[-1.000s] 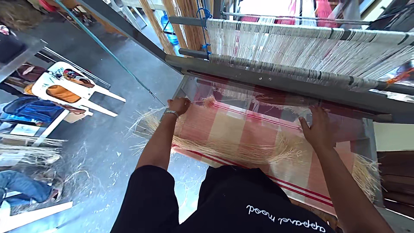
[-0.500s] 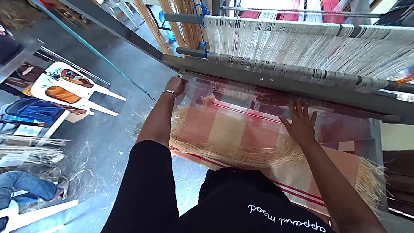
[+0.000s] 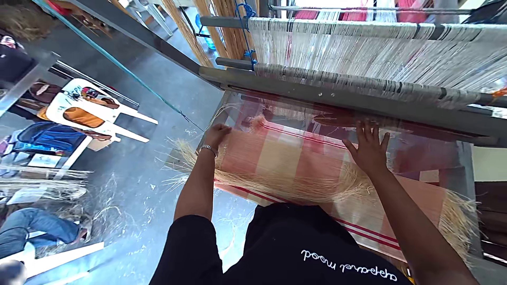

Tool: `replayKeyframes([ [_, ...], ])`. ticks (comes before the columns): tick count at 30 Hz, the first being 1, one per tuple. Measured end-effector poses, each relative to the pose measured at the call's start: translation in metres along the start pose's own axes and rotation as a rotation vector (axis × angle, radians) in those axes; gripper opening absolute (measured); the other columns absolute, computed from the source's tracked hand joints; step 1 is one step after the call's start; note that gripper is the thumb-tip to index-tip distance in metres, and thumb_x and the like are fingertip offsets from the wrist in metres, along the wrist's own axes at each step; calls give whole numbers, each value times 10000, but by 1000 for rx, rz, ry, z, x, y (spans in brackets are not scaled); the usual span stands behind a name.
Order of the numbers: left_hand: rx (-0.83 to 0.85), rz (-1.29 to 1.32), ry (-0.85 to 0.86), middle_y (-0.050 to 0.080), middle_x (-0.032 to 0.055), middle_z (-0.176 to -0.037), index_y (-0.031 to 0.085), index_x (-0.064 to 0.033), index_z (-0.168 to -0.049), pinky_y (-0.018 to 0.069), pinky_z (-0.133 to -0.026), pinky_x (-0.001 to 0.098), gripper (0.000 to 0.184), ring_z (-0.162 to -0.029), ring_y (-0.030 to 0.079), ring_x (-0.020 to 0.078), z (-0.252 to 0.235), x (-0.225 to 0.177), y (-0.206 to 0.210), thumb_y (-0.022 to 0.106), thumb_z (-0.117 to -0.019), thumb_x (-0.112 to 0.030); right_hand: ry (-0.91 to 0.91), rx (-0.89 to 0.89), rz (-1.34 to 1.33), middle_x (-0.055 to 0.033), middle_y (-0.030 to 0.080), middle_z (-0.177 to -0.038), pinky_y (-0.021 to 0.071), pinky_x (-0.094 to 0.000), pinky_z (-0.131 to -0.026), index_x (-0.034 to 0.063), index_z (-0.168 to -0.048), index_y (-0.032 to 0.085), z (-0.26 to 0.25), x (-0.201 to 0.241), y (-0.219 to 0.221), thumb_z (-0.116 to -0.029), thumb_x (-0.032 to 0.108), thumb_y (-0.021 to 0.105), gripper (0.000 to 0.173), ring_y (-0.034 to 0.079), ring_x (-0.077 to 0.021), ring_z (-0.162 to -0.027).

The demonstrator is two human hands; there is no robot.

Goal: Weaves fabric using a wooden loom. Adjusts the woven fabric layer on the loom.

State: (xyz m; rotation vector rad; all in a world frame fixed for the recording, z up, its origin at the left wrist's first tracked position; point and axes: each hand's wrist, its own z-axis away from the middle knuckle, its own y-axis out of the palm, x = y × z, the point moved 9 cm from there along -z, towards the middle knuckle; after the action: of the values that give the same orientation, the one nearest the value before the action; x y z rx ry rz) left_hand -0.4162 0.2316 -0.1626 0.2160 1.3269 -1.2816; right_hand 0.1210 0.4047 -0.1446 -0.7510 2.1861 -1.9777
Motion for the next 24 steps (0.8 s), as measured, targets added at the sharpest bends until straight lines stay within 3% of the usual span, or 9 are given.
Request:
replayKeyframes([
  [2, -177, 127, -102, 640, 264, -1163, 603, 84, -1184, 499, -942, 539, 387, -1065, 621, 332, 13, 16, -7, 518, -1047, -268, 1, -5, -2, -109, 187, -1720, 37, -755, -1195, 137, -1642, 272, 0, 0, -1, -998, 744, 290, 886, 130, -399, -1582],
  [4, -412, 38, -188, 565, 349, -1316, 539, 98, -1320, 437, -1011, 660, 475, -1245, 548, 470, 33, 18, -17, 484, -1045, -285, 4, -4, -3, -118, 188, -1718, 32, -755, -1197, 128, -1640, 276, 1, 2, -2, -998, 742, 290, 889, 120, -399, -1583],
  [7, -691, -298, 59, 467, 344, -1437, 481, 50, -1402, 370, -1063, 677, 459, -1352, 436, 525, 58, -26, -16, 451, -991, -153, 5, -4, 13, -118, 189, -1718, 36, -751, -1200, 133, -1638, 282, 0, 2, -2, -1002, 739, 281, 879, 122, -399, -1583],
  [10, -498, -615, 385, 594, 279, -1351, 512, 19, -1404, 253, -1179, 680, 413, -1306, 533, 468, 49, -49, 24, 354, -1078, -179, 9, -2, 19, -111, 175, -1722, 31, -744, -1203, 141, -1645, 265, 1, -1, -1, -998, 748, 272, 887, 113, -385, -1587],
  [12, -328, -707, 202, 644, 268, -1296, 570, -8, -1375, 263, -1130, 743, 558, -1269, 572, 475, 38, -24, 38, 243, -1120, -382, 7, -3, 19, -98, 175, -1724, 35, -745, -1203, 142, -1644, 267, 2, -2, 0, -999, 745, 274, 883, 113, -377, -1589],
  [14, -238, -648, -33, 660, 286, -1262, 629, -27, -1320, 409, -997, 742, 746, -1230, 599, 493, 40, 5, 36, 119, -1099, -524, 10, 1, 27, -94, 171, -1726, 34, -743, -1204, 141, -1644, 266, 1, -2, 1, -999, 745, 271, 884, 108, -372, -1590],
  [18, -263, -589, -139, 677, 297, -1213, 670, 21, -1232, 480, -968, 675, 840, -1196, 633, 471, 50, 17, 27, 65, -1087, -543, 33, 28, 24, -119, 159, -1725, 37, -736, -1206, 123, -1641, 267, 0, 1, 1, -1006, 727, 311, 878, 89, -381, -1591],
  [22, -245, -668, -114, 593, 320, -1362, 600, 23, -1351, 416, -1033, 703, 699, -1315, 538, 501, 45, 6, 28, 148, -1116, -455, -1, 4, -79, -109, 162, -1725, 54, -720, -1216, 122, -1641, 269, 3, -5, -9, -1029, 677, 346, 830, 96, -350, -1595],
  [24, -373, -615, 62, 423, 357, -1513, 478, -7, -1492, 243, -1110, 777, 539, -1427, 342, 579, 52, -32, 25, 353, -1097, -351, -10, -104, -179, -103, 243, -1704, 121, -658, -1247, 120, -1628, 309, 11, -15, -26, -1055, 598, 382, 750, 171, -307, -1586],
])
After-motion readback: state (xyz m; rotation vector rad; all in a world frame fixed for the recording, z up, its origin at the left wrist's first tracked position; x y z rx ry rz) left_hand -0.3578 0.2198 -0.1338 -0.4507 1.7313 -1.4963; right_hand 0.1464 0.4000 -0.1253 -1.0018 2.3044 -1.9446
